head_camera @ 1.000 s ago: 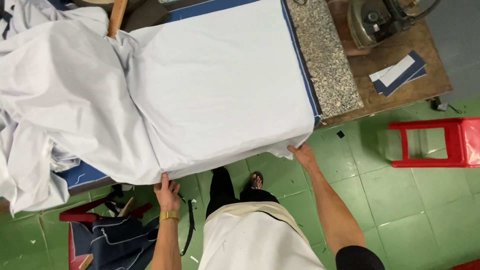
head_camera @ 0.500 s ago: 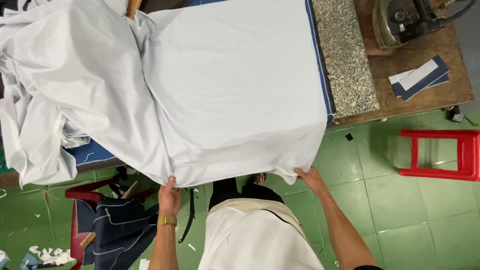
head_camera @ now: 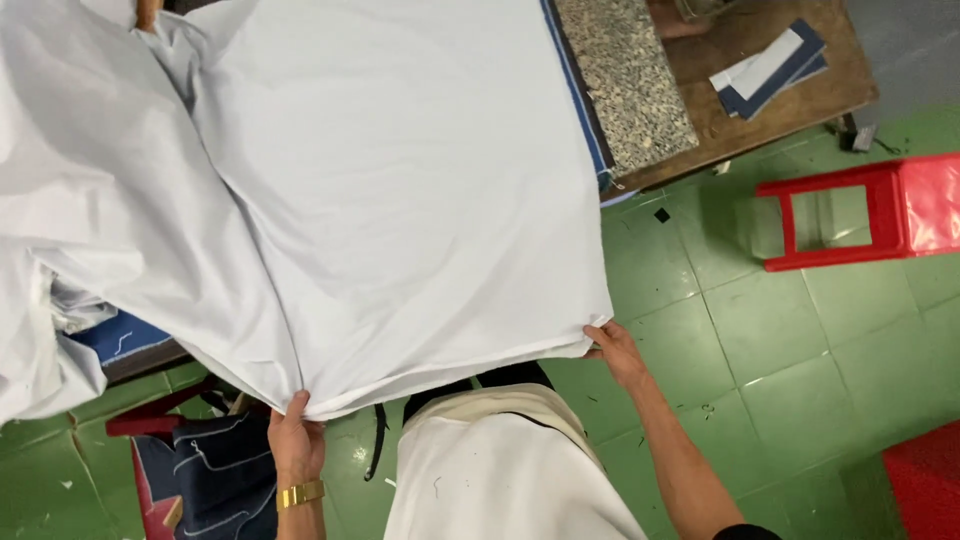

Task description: The person smooths a large white fabric on a blue cutting table, trims the edges with scissors, and irons the fabric with a steam iron. They then cut the fabric along a straight line and fold the remaining piece.

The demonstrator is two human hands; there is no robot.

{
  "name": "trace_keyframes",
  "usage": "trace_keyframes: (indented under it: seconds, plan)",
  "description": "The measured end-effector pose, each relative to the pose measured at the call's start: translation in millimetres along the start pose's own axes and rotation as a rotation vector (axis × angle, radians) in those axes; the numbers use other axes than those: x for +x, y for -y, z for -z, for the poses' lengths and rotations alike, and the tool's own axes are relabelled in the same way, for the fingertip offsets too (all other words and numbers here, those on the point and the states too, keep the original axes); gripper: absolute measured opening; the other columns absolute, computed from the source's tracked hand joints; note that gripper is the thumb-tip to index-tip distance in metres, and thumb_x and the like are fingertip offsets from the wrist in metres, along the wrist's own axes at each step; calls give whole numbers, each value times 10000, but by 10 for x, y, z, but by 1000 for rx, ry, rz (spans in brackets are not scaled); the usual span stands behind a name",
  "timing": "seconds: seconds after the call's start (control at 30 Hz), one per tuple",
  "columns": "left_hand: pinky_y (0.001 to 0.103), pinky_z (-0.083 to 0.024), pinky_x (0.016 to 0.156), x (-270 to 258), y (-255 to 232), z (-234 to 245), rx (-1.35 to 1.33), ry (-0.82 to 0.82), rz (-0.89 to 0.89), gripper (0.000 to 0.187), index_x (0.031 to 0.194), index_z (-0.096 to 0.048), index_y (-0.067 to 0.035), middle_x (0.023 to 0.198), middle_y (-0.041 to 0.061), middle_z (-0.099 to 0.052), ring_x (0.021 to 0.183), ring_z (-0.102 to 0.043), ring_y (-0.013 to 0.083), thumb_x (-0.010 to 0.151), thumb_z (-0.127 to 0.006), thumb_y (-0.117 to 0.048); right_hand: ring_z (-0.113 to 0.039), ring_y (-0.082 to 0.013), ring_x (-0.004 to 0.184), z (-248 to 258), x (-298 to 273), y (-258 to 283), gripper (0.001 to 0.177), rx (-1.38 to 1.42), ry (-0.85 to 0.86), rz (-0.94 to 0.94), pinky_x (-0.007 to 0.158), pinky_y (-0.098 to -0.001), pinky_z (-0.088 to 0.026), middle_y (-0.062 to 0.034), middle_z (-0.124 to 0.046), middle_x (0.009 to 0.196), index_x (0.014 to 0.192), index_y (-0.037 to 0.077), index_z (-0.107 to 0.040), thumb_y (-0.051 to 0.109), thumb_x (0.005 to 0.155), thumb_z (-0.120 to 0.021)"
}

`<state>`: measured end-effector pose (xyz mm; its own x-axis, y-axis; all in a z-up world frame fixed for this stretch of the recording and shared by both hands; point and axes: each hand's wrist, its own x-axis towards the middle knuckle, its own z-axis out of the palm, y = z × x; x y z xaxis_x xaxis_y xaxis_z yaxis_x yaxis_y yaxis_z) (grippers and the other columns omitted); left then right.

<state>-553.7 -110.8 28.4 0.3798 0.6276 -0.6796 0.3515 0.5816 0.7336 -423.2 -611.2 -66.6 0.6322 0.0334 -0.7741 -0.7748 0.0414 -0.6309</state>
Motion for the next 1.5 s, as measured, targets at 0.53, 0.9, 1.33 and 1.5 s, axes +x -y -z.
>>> trace_keyframes:
  seconds: [0.53, 0.9, 1.33, 1.5]
  plan:
    - [250, -550, 653, -31, -79, 515, 131, 234, 28, 411, 1305, -551, -129, 1199, -22, -622, 892, -592, 116, 907, -641, -81, -666, -244, 1103, -356, -623, 89, 347, 214, -95, 151, 999, -370, -615, -131, -686, 1250, 1247, -24, -628, 194, 977, -635]
    - [256, -582, 711, 149, 95, 854, 168, 240, -110, 313, 1171, -566, -61, 1260, 49, -640, 1009, -639, 184, 895, -714, -72, -672, -193, 844, -287, -630, 48, 327, 166, -246, 214, 819, -305, -664, -85, -711, 1061, 1172, -13, -709, 227, 951, -713]
    - [304, -558, 560, -266, -6, 610, 164, -12, -366, 326, 1173, -315, -114, 1129, 220, -624, 574, -575, 219, 978, -556, -15, -656, -229, 1014, -385, -779, -8, 249, 199, -206, 264, 914, -343, -634, -117, -693, 1162, 1177, -9, -645, 98, 952, -642]
    - [301, -571, 512, -171, 146, 730, 447, 65, -712, 705, 1649, -174, -65, 926, 210, -626, 538, -626, 210, 1035, -504, 39, -658, -256, 753, -297, -698, -139, 559, 79, -252, 520, 617, -407, -657, -136, -553, 955, 1558, 42, -282, 76, 1067, -546]
